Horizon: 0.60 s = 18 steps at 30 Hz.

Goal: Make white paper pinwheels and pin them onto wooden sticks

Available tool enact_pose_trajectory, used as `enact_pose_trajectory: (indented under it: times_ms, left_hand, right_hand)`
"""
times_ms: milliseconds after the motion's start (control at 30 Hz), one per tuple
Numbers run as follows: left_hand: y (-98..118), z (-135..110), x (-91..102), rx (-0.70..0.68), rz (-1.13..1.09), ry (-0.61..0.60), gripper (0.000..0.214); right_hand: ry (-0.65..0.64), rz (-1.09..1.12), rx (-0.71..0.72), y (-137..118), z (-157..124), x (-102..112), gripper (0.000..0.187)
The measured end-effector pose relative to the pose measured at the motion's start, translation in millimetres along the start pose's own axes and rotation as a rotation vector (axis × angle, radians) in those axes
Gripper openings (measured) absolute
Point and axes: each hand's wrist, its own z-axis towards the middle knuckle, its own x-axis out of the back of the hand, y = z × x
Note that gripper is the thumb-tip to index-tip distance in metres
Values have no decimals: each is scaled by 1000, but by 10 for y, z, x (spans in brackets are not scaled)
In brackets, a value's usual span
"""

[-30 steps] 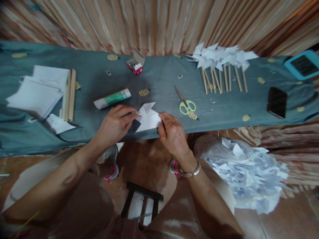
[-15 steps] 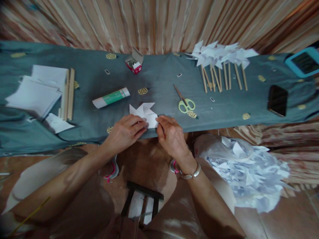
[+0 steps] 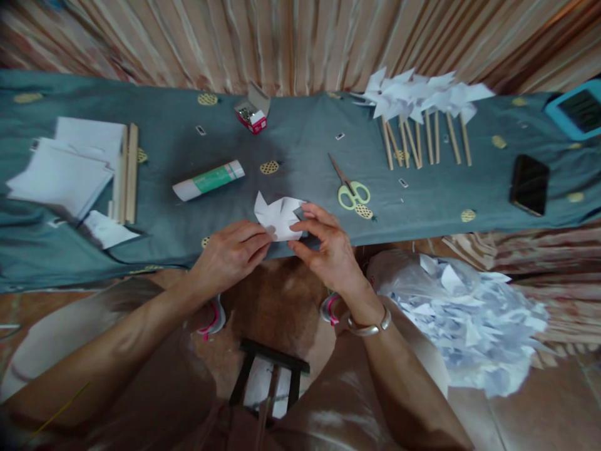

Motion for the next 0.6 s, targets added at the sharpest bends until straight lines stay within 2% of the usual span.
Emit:
enact_pose_trajectory:
  times_ms: [200, 400, 600]
  left_hand:
    - [2, -18, 24, 19, -17, -26, 22]
    - [-6, -30, 41, 37, -40, -28, 22]
    - [8, -19, 30, 15, -38, -27, 19]
  right_hand:
    - [-53, 3, 7, 16, 16, 17, 12]
    - [-62, -42, 3, 57, 1, 52, 18]
    - [-73, 15, 4, 38, 14, 53, 15]
